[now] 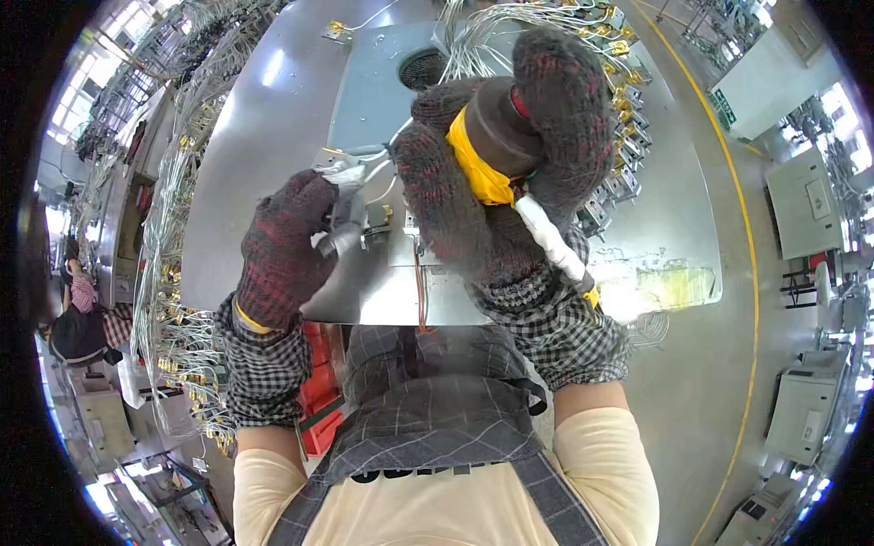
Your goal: Use a pneumatic tool to secure or process connectors on a circular cable harness assembly.
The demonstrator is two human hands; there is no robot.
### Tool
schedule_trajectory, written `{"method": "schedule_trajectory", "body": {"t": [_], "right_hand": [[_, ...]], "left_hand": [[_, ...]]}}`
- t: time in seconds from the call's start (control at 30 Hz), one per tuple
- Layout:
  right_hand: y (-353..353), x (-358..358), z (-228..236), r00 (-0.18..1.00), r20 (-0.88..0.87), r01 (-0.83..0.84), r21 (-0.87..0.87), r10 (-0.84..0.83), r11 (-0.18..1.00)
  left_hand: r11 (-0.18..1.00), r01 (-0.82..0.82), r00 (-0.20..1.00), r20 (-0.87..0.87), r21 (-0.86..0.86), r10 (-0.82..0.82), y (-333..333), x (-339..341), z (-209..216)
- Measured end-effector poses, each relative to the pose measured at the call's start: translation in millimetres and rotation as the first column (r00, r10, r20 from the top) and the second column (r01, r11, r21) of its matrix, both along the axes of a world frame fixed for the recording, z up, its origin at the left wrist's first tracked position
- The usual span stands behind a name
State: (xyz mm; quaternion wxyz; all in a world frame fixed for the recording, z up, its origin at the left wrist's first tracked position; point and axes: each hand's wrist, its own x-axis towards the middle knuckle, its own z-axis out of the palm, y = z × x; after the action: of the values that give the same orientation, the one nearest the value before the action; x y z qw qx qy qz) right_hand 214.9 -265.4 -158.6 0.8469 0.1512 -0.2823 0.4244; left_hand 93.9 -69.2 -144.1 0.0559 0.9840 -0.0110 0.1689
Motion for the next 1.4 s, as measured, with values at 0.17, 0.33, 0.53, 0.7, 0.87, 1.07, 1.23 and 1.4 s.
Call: {"method": "schedule_trajectory", "body": {"t": [0.17, 0.33, 0.53, 0.7, 0.87, 1.07, 1.23, 1.4], "right_hand": [[-3, -14, 23, 0.955, 0.034, 0.295, -0.215, -0.295, 0.931], [14, -22, 61, 0.314, 0.381, 0.948, -0.174, -0.87, 0.266], [-7, 10, 50, -0.117, 0.602, 0.989, -0.002, -0.79, -0.148], [-16, 16, 49, -0.316, 0.665, 0.919, 0.036, -0.677, -0.393], [-4, 9, 46, -0.128, 0.62, 0.989, 0.02, -0.774, -0.147], [7, -11, 49, -0.046, 0.688, 0.973, -0.135, -0.724, -0.19], [12, -16, 54, 0.057, 0.628, 0.989, -0.144, -0.776, -0.043], [-3, -8, 26, -0.309, 0.85, 0.926, 0.166, -0.428, -0.339]], "left_hand": [[0.802, 0.137, 0.987, 0.012, -0.581, -0.16, -25, 4, -20], [0.855, 0.195, 0.98, 0.051, -0.481, -0.194, -21, 0, -42], [0.624, 0.117, 0.989, 0.038, -0.772, -0.14, -25, 1, -54], [0.878, 0.211, 0.977, 0.12, -0.429, -0.176, -49, 28, -28], [0.666, 0.191, 0.982, 0.15, -0.721, -0.119, -35, 28, -33], [0.793, 0.029, 0.989, -0.099, -0.608, -0.112, -34, 31, -32], [0.821, 0.055, 0.981, -0.121, -0.568, -0.149, -39, 35, -25], [0.817, -0.016, 0.956, -0.247, -0.577, -0.156, -43, 38, -15]]}}
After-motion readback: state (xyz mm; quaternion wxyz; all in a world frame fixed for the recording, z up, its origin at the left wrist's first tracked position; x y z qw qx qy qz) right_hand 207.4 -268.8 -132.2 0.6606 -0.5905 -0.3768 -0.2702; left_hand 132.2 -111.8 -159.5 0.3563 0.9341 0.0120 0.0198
